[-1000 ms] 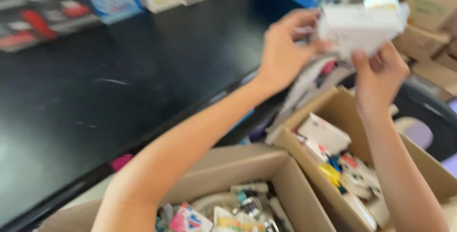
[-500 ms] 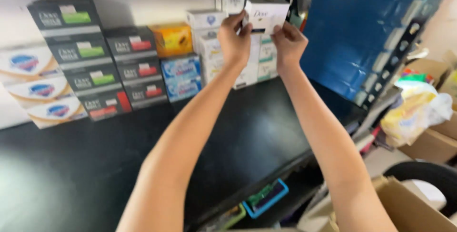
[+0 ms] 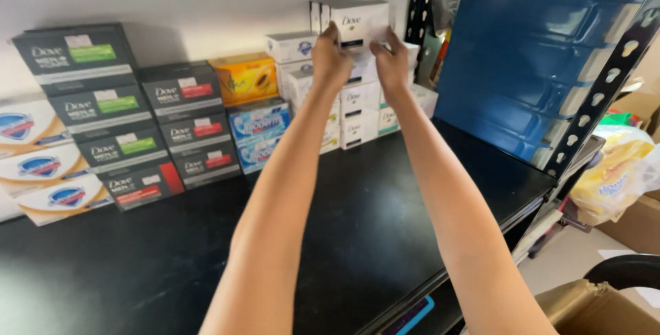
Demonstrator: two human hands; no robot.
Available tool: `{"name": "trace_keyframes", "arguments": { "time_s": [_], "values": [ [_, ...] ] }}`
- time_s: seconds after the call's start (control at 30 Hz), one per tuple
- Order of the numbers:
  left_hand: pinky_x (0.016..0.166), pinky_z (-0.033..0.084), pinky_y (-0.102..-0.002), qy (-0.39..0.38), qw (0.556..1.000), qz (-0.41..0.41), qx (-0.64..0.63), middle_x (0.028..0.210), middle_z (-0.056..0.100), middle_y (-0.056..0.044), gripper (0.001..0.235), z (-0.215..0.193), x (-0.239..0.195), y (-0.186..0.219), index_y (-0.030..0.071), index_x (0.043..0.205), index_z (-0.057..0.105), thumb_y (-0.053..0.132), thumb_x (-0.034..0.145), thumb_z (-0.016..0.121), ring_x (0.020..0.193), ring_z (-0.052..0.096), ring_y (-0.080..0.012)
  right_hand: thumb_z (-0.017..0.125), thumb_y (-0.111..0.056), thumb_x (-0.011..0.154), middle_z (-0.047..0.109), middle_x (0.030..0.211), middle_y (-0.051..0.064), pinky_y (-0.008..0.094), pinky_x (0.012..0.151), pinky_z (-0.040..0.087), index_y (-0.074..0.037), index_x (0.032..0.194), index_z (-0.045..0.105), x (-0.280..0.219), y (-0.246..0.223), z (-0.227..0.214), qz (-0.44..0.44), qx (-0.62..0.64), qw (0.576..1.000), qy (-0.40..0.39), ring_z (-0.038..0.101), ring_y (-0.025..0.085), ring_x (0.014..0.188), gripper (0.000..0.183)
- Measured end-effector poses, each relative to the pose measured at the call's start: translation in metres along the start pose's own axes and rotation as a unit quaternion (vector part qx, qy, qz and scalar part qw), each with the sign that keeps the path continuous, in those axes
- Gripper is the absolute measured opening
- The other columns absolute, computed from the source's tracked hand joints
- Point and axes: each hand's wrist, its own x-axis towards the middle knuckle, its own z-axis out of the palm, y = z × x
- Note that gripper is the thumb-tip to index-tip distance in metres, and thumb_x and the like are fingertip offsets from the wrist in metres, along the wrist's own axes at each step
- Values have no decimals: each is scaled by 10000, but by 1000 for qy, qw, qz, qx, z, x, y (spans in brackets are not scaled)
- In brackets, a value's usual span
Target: Sorting and placing various personal care products from a cardboard box onto store shelves.
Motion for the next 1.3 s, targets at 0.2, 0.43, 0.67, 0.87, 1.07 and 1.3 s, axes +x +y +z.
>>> {"name": "trace_keyframes", "arguments": {
  "time_s": [0.2,0.43,0.67,0.87,1.07,1.3],
  "values": [
    [1126,435,-365,-110,993,31,18,1432,547,-293,664,-17,-16,6,-79,1486,409,-58,842,569,1363,537,-395,654,-147,899,575,1461,222,317,1046,447,-26,1602,281,-4,-20,2,74,-116,987,-78,583,262,1287,805],
    [1206,97,-623,-165,968,1,191,1661,175,-222,908,-11,-38,23,-52,1571,123,37,792,580,1491,312,-367,643,-222,932,422,1586,214,358,1154,358,-102,1629,160,0,-16,2,104,-270,950,-116,438,318,1443,856],
    [1135,-65,-766,-218,943,-63,243,1697,118,-169,905,-19,-37,41,-27,1595,36,152,846,511,1561,175,-332,612,-353,979,350,1624,239,475,1233,200,-207,1651,158,-5,-21,0,115,-360,919,-114,205,453,1519,824],
    [1182,-79,-732,-249,924,-92,276,1697,177,-169,876,-17,-38,36,-5,1624,79,156,873,501,1576,174,-313,589,-284,969,443,1615,155,402,1169,358,-199,1634,267,-4,-12,-17,133,-319,934,-89,372,359,1490,744],
    [1124,-53,-756,-210,919,-77,325,1626,273,-200,796,-33,-48,66,-19,1566,218,179,860,529,1519,145,-479,612,-126,949,415,1642,62,329,1130,391,-181,1614,299,-12,-15,-23,103,-206,966,-115,446,241,1451,737],
    [1109,175,-680,-63,949,6,310,1398,526,-120,591,-45,-81,80,77,1374,556,109,793,662,1358,353,-413,687,8,903,601,1436,122,378,1040,507,-97,1556,465,-36,-36,-92,-109,-314,939,-93,619,276,1259,697]
  ]
}}
